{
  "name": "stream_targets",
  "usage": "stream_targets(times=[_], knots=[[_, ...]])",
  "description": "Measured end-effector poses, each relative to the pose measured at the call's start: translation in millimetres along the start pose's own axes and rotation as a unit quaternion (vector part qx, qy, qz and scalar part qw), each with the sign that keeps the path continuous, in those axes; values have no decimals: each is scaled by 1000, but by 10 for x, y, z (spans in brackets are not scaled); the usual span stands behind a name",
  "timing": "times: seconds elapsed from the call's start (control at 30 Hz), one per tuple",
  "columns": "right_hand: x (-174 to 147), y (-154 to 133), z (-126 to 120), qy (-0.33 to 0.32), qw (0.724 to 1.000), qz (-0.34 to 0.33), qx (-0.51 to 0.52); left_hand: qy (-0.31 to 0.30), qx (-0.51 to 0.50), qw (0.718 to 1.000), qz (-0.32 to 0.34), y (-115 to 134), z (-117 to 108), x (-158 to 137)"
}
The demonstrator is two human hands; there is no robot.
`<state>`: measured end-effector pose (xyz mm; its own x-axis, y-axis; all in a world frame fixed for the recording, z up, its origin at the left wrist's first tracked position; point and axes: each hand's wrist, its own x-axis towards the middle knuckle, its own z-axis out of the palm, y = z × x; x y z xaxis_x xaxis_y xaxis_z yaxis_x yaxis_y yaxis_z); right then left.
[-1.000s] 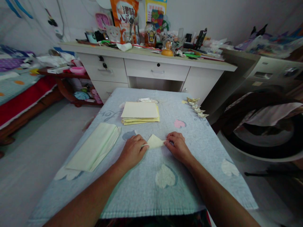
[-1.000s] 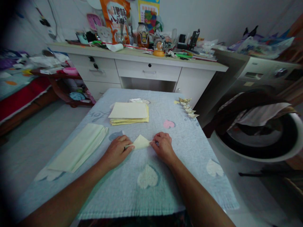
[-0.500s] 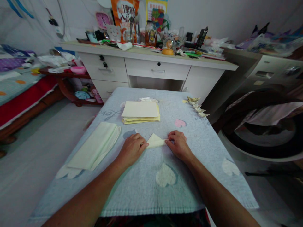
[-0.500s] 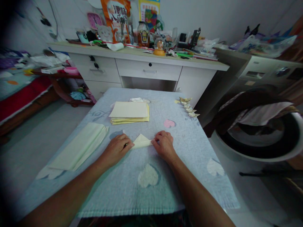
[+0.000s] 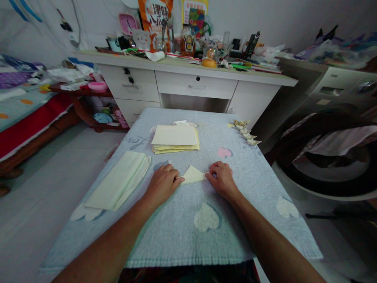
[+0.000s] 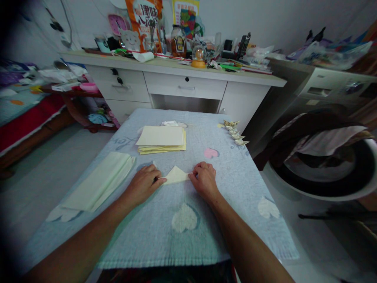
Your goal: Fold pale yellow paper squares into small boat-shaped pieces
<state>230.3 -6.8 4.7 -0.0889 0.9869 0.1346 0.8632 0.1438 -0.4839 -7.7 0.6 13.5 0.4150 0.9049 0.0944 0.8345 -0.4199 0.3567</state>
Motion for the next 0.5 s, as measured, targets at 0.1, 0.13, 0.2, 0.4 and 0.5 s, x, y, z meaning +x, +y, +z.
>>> stream_targets(times=[0.1, 0.13, 0.2, 0.4, 0.5], knots=[[3, -8, -2, 0, 1000, 0, -5, -11, 3, 1000, 5, -10, -18, 5], [4, -10, -3, 1, 1000, 0, -6, -18, 2, 1000, 9, -16, -25, 6], [5, -13, -5, 3, 1000, 1, -6, -29, -4, 999, 18, -33, -39, 6], [1, -26, -8, 3, 1000, 4, -6, -30, -26, 999, 27, -114, -68, 16], [-2, -32, -13, 1, 1000, 2, -8, -38, -36, 998, 32, -150, -71, 32]])
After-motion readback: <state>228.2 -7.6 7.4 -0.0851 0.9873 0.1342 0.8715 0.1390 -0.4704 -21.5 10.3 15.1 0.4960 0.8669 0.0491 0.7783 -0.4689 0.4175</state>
